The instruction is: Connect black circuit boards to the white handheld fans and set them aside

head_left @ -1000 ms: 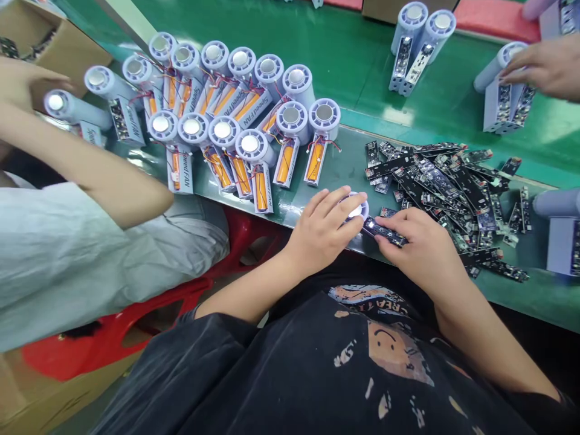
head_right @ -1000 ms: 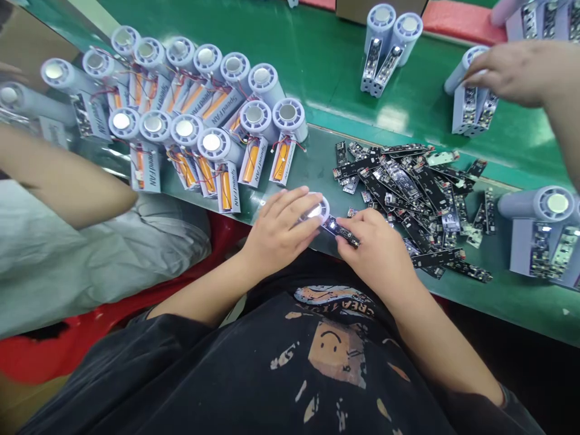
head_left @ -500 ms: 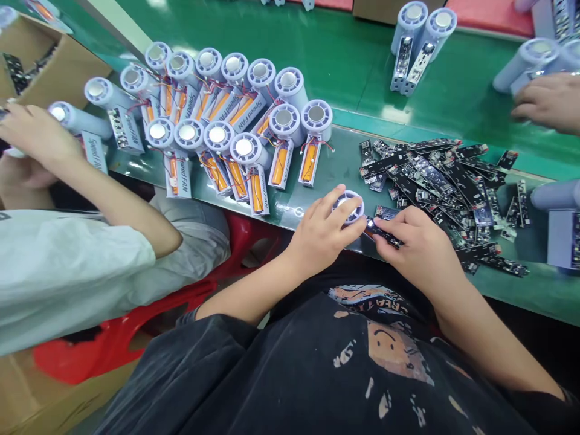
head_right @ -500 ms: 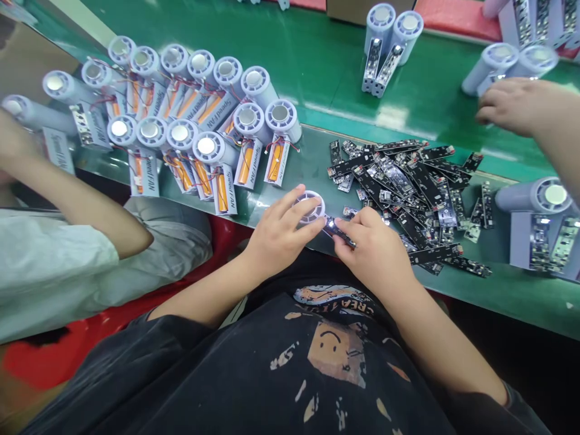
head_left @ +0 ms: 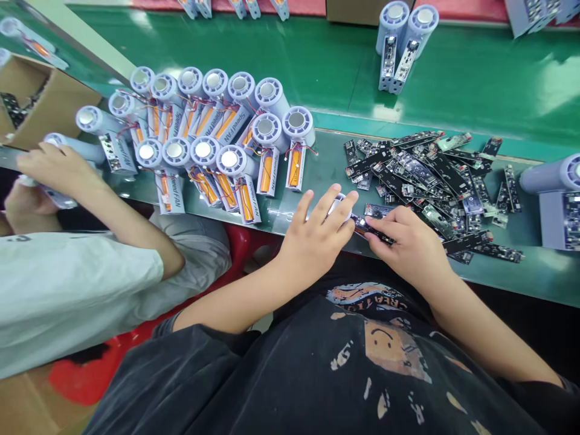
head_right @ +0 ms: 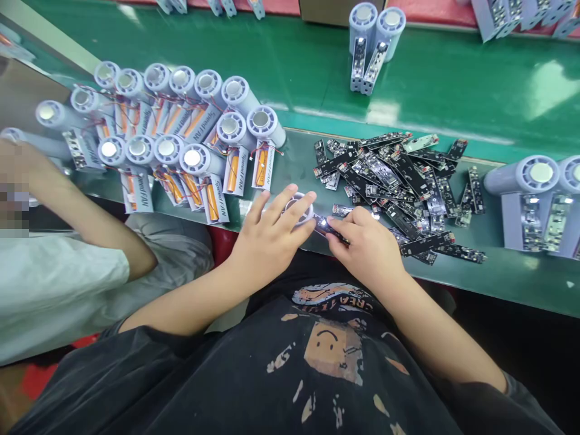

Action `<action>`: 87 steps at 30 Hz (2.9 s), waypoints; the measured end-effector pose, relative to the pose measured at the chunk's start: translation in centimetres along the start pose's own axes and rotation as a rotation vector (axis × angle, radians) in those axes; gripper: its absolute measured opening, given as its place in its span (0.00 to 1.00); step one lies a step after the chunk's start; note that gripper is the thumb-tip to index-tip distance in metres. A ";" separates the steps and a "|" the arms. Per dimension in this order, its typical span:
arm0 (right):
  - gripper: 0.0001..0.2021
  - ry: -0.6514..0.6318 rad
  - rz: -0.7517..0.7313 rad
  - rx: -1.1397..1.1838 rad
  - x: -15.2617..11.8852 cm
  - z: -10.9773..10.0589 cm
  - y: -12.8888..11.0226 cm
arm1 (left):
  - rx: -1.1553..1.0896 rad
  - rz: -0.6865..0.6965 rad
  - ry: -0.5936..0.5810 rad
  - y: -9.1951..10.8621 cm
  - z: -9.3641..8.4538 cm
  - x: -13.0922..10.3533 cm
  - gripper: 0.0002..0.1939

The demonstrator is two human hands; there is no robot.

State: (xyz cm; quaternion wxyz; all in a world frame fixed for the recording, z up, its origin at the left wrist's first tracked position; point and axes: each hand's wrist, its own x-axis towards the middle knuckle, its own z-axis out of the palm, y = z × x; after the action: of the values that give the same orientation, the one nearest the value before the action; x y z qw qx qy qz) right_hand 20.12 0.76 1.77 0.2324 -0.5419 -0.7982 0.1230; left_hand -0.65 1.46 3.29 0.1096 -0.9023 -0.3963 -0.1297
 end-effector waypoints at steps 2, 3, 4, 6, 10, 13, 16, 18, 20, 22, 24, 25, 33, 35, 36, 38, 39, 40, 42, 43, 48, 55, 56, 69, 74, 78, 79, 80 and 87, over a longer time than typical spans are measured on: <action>0.13 0.008 0.002 0.013 -0.1 0.1 0.1 | -0.040 0.005 -0.050 -0.2 -0.1 0.2 0.12; 0.13 0.011 0.002 0.017 -0.1 0.1 0.1 | -0.060 0.007 -0.072 -0.4 -0.1 0.3 0.12; 0.13 0.015 0.001 0.019 -0.1 0.2 0.1 | -0.077 0.010 -0.087 -0.4 -0.1 0.4 0.12; 0.13 0.016 -0.021 0.021 -0.1 0.2 0.3 | -0.096 0.015 -0.099 -0.6 0.0 0.4 0.12; 0.13 0.011 -0.087 0.022 -0.1 0.4 0.6 | -0.129 0.032 -0.036 -0.9 0.7 -0.3 0.11; 0.13 0.011 -0.083 0.036 -0.2 0.5 0.7 | -0.238 0.009 0.123 -1.5 1.4 -0.9 0.17; 0.13 -0.001 -0.088 0.044 -0.1 0.3 0.5 | -0.364 -0.087 0.164 -2.3 2.2 -0.9 0.29; 0.13 -0.015 -0.105 0.027 0.0 0.2 0.2 | -0.449 -0.091 0.072 -2.6 2.6 -0.6 0.30; 0.13 -0.026 -0.123 -0.004 0.1 0.2 -0.2 | -0.510 -0.071 0.013 -2.7 2.9 -0.2 0.28; 0.13 -0.020 -0.139 -0.034 0.2 0.2 -0.5 | -0.530 -0.083 0.020 -2.7 3.1 0.0 0.25; 0.13 -0.002 -0.144 -0.038 0.2 0.4 -0.6 | -0.534 -0.095 0.037 -2.6 3.2 0.0 0.25; 0.12 0.006 -0.140 -0.027 0.3 0.6 -0.6 | -0.534 -0.096 0.043 -2.6 3.2 0.0 0.25; 0.12 -0.027 -0.127 0.156 0.7 0.5 1.0 | -0.571 -0.091 0.045 -2.7 3.4 -0.2 0.26; 0.12 -0.037 -0.124 0.153 0.8 0.4 1.0 | -0.575 -0.099 0.042 -2.7 3.4 -0.3 0.26; 0.12 -0.040 -0.124 0.148 0.7 0.4 0.8 | -0.576 -0.102 0.041 -2.6 3.4 -0.3 0.26; 0.13 -0.043 -0.122 0.126 0.6 0.4 0.3 | -0.575 -0.109 0.038 -2.6 3.4 -0.3 0.25; 0.13 -0.035 -0.117 0.109 0.5 0.5 0.1 | -0.571 -0.111 0.038 -2.5 3.4 -0.2 0.25; 0.13 -0.023 -0.111 0.089 0.5 0.7 -0.2 | -0.568 -0.113 0.038 -2.5 3.4 -0.2 0.25; 0.12 0.005 -0.094 0.050 0.3 0.9 -0.6 | -0.563 -0.114 0.032 -2.5 3.4 -0.2 0.24; 0.12 0.015 -0.084 0.036 0.2 1.0 -0.8 | -0.565 -0.114 0.027 -2.6 3.4 -0.2 0.24; 0.12 0.023 -0.081 0.041 0.2 1.2 -0.8 | -0.576 -0.119 0.014 -2.7 3.2 -0.2 0.24; 0.11 0.038 -0.174 0.086 0.7 1.4 -0.1 | -0.598 -0.129 -0.002 -2.7 3.1 -0.1 0.24; 0.11 0.038 -0.171 0.095 0.7 1.4 0.0 | -0.597 -0.127 0.000 -2.6 3.0 -0.1 0.24; 0.13 -0.019 -0.066 0.039 0.4 2.2 -0.3 | -0.567 -0.148 -0.017 -2.2 2.7 0.1 0.24; 0.24 -0.145 -0.027 -0.243 0.7 2.0 -1.0 | -0.549 -0.168 -0.026 -1.9 2.6 0.2 0.24; 0.28 -0.209 -0.030 -0.335 1.1 2.0 -1.4 | -0.522 -0.170 -0.011 -1.8 2.6 0.4 0.23; 0.28 -0.213 -0.029 -0.338 1.2 2.1 -1.4 | -0.517 -0.175 -0.013 -1.7 2.6 0.4 0.23; 0.28 -0.214 -0.027 -0.337 1.3 2.1 -1.4 | -0.516 -0.180 -0.016 -1.7 2.6 0.4 0.23; 0.28 -0.193 -0.019 -0.285 1.2 2.6 -1.5 | -0.511 -0.182 -0.018 -1.4 2.8 0.4 0.23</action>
State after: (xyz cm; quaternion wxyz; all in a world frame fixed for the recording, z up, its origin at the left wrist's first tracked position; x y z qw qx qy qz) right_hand 17.25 1.50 0.48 0.0766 -0.5476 -0.8312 0.0575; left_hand -1.03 3.51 0.96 -0.1374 -0.8624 -0.4311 -0.2269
